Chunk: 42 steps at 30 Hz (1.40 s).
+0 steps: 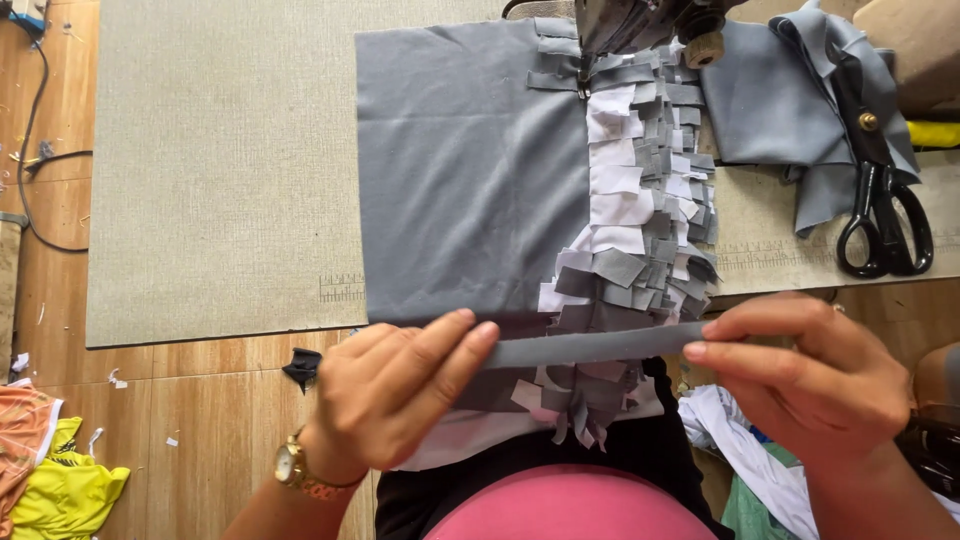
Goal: Sewing multiple small fabric strips onto a larger piece of fabric to create a ruffled or fringed texture, including trimming with scissors.
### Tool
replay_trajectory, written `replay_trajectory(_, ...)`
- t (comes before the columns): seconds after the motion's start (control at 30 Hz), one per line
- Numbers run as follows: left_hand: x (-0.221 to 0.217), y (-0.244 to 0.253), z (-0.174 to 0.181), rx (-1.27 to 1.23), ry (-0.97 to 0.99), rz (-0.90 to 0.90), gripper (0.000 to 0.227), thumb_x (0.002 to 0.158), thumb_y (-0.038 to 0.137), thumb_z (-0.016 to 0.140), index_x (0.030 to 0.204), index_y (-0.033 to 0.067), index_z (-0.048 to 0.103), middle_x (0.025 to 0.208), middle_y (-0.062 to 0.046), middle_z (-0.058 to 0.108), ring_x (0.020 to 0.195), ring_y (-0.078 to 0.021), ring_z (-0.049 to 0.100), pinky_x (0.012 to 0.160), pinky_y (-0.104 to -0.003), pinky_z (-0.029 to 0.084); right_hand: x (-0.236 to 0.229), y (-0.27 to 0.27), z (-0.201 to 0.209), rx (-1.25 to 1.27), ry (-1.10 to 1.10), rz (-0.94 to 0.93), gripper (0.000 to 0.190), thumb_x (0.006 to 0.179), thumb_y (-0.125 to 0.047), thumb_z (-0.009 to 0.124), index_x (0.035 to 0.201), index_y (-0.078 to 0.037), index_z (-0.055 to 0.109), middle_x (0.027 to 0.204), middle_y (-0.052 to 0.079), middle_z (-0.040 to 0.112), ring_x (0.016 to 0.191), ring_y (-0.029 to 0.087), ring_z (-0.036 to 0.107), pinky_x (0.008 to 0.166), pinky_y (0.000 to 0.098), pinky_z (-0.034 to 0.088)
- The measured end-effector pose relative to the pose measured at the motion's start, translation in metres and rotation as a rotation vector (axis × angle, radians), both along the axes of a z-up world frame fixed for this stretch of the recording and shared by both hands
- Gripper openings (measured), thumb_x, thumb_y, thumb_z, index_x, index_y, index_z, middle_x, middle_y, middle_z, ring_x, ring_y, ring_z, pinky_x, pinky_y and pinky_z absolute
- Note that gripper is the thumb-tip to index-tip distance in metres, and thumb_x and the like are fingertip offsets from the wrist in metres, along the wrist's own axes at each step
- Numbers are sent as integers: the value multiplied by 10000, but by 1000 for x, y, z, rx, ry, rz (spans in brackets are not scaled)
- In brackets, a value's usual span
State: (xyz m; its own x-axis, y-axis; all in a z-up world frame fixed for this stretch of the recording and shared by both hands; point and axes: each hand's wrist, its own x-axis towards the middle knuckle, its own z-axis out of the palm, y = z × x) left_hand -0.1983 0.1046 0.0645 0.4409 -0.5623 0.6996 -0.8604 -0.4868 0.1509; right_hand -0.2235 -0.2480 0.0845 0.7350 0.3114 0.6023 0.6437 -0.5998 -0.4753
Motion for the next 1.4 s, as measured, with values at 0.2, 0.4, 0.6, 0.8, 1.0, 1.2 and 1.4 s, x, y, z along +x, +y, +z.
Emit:
replay_trajectory(0.2, 19, 12, -4, 27, -32, 156, 223, 1119, 30, 660, 1303, 7, 785, 1204, -190, 800, 933, -265, 808, 801, -412, 638, 50, -12, -22, -53, -47, 48, 91, 978, 49, 845, 1012, -35, 840, 1055, 218, 739, 908, 257, 731, 754, 310, 590)
replay_trajectory(0.4, 37, 29, -9, 45, 20, 288, 340, 1161, -66, 531, 1352, 58, 784, 1217, -155, 748, 1027, -319, 727, 1016, -534, 604, 109, 8, -32, 14, -23, 122, 166, 1056, 50, 861, 1128, -98, 843, 1129, 116, 729, 970, 216, 694, 817, 290, 527)
replay_trajectory(0.6, 63, 38, -36, 130, 108, 342, 548, 1069, -172, 556, 1485, 142, 727, 1167, -114, 653, 866, -273, 596, 785, -443, 490, 143, 19, -45, -30, -9, 96, 290, 1062, 182, 763, 1135, -81, 859, 1138, 77, 740, 1066, 260, 698, 909, 371, 543)
replay_trajectory(0.8, 140, 37, -33, 160, 18, 299, 455, 1110, -152, 627, 1492, 67, 745, 1035, -130, 537, 846, -281, 519, 673, -393, 507, 160, 2, -54, 28, 48, 85, 329, 1070, 231, 770, 1190, -65, 849, 1225, 126, 700, 1123, 265, 696, 945, 341, 558)
replay_trajectory(1.0, 193, -36, -15, 147, 89, 333, 662, 651, -7, 658, 1301, 13, 781, 1369, -198, 586, 1352, -419, 487, 1200, -612, 273, 206, -10, -79, -152, -73, 123, 390, 1028, 211, 786, 1156, -144, 888, 1218, 54, 748, 1010, 211, 731, 837, 332, 575)
replay_trajectory(1.2, 223, -111, -90, 145, 215, 111, 373, 872, 182, 760, 1235, 94, 757, 1172, -55, 639, 1120, -294, 651, 930, -445, 537, 212, -7, -71, -158, -24, 119, 303, 1036, 91, 669, 1049, -149, 853, 1217, 78, 779, 1034, 388, 758, 919, 510, 614)
replay_trajectory(1.4, 224, -110, -76, 183, 186, 129, 214, 795, 225, 833, 989, 144, 792, 1065, 4, 591, 1019, -240, 600, 795, -419, 519, 221, -24, -84, -202, -10, 49, 285, 991, 67, 729, 977, -193, 845, 1080, 14, 777, 930, 334, 755, 880, 454, 617)
